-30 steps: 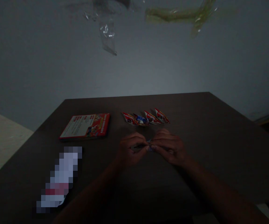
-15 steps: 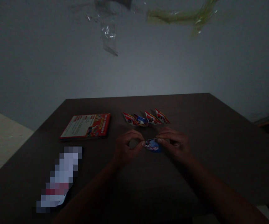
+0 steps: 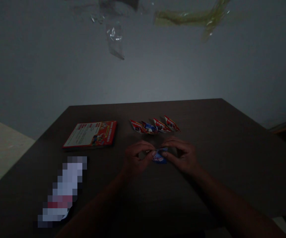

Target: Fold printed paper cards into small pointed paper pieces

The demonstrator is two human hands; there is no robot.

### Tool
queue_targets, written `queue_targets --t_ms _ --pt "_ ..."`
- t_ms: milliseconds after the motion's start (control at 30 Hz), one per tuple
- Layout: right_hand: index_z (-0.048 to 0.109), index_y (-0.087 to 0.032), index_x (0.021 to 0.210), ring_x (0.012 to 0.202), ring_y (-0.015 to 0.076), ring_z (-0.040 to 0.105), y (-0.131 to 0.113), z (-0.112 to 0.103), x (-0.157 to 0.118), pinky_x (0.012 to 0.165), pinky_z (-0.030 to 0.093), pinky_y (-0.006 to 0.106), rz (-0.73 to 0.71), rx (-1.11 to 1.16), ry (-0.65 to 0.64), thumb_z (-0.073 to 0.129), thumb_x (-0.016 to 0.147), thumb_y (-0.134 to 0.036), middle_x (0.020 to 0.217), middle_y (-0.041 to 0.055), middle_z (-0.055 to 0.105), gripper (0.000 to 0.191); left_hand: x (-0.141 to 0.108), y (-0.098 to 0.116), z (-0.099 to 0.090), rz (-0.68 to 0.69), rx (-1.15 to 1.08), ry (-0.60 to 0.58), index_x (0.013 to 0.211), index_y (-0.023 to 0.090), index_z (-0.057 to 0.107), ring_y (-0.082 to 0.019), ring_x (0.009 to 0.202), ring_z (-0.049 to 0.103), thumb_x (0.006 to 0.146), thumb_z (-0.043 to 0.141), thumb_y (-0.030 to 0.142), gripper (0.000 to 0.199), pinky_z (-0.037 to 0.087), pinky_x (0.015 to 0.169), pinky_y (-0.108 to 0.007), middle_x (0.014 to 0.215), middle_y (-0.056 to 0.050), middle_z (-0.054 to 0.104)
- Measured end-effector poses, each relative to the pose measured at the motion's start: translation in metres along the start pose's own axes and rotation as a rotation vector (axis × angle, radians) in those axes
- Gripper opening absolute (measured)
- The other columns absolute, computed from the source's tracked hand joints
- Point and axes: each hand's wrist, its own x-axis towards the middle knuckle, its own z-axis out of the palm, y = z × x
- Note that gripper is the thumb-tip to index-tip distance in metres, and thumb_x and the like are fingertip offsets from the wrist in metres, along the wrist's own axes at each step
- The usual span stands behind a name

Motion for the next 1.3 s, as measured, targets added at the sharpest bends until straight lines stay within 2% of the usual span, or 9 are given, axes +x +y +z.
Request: queue_targets --t_ms 167,267,433,500,567,667,767,900,1300 --pt "0.068 -0.02 0.084 0.072 0.0176 0.062 -0.008 0.005 0.005 0.068 0.05 0.034 -0.097 -0.044 -0.011 0.064 0.076 -0.016 0.076 0.0054 0.067 0.009 0.001 0.003 0.003 0.036 -0.004 -0.011 0.081 0.017 0.066 -0.014 0.072 0.064 0.077 0.063 0.017 0.006 0.051 0.066 -0.026 0.077 -0.005 0.068" --pt "0.067 -0.019 0.081 0.071 0.0171 0.062 -0.009 0.004 0.005 0.068 0.05 0.034 -0.087 -0.053 -0.023 0.064 0.077 -0.015 0.074 0.005 0.067 0.007 0.001 0.005 0.003 0.031 -0.007 -0.019 0.082 0.016 0.067 -0.015 0.073 0.063 0.077 0.062 0.016 0.007 0.051 0.066 -0.026 0.077 -0.006 0.068" --pt "0.066 -0.02 0.08 0.075 0.0174 0.062 0.0 -0.01 0.001 0.067 0.05 0.031 0.038 -0.129 0.12 0.064 0.078 -0.017 0.078 0.0047 0.066 0.004 -0.001 -0.001 -0.007 -0.036 0.054 0.045 0.08 0.017 0.067 -0.014 0.071 0.063 0.076 0.064 0.017 0.005 0.048 0.059 -0.023 0.078 -0.004 0.068" --pt "0.066 -0.02 0.079 0.077 0.0178 0.062 0.005 -0.016 0.0 0.069 0.049 0.032 0.029 -0.118 0.199 0.064 0.078 -0.016 0.077 0.0041 0.066 0.004 -0.002 -0.005 -0.01 -0.063 0.063 0.08 0.078 0.017 0.066 -0.014 0.071 0.063 0.075 0.065 0.018 0.003 0.048 0.06 -0.024 0.078 -0.004 0.068" --pt "0.066 -0.02 0.08 0.078 0.0182 0.062 0.007 -0.018 -0.001 0.07 0.049 0.032 0.04 -0.121 0.219 0.064 0.078 -0.017 0.078 0.0043 0.066 0.004 -0.002 -0.007 -0.011 -0.068 0.05 0.089 0.077 0.017 0.066 -0.014 0.071 0.064 0.075 0.065 0.018 0.003 0.049 0.062 -0.025 0.077 -0.003 0.068" --pt "0.066 -0.02 0.086 0.08 0.0192 0.063 0.006 -0.013 0.0 0.071 0.05 0.034 0.004 -0.146 0.163 0.065 0.077 -0.019 0.082 0.0052 0.067 0.009 -0.002 -0.005 -0.008 -0.049 0.038 0.055 0.078 0.017 0.066 -0.014 0.07 0.064 0.076 0.065 0.017 0.003 0.05 0.064 -0.025 0.077 -0.004 0.068" --pt "0.066 -0.02 0.094 0.082 0.0195 0.063 0.0 -0.005 0.002 0.071 0.051 0.034 -0.064 -0.177 0.048 0.068 0.074 -0.019 0.087 0.0067 0.067 0.019 -0.001 -0.002 -0.004 -0.014 0.03 0.015 0.08 0.016 0.067 -0.013 0.07 0.063 0.076 0.064 0.016 0.005 0.05 0.063 -0.024 0.077 -0.004 0.068" --pt "0.067 -0.021 0.09 0.075 0.0179 0.062 -0.006 0.0 0.005 0.069 0.051 0.035 -0.157 -0.171 -0.003 0.063 0.078 -0.016 0.08 0.0051 0.067 0.014 -0.001 0.0 -0.001 0.011 0.008 -0.016 0.083 0.017 0.066 -0.015 0.074 0.063 0.077 0.063 0.016 0.007 0.051 0.067 -0.027 0.078 -0.005 0.067" --pt "0.066 -0.02 0.086 0.077 0.0183 0.061 -0.004 -0.004 0.002 0.069 0.049 0.033 -0.038 -0.147 0.051 0.061 0.079 -0.013 0.079 0.0053 0.065 0.011 0.004 0.006 -0.003 0.052 0.029 0.079 0.078 0.017 0.068 -0.014 0.07 0.063 0.075 0.066 0.016 0.004 0.051 0.063 -0.026 0.074 -0.004 0.068"
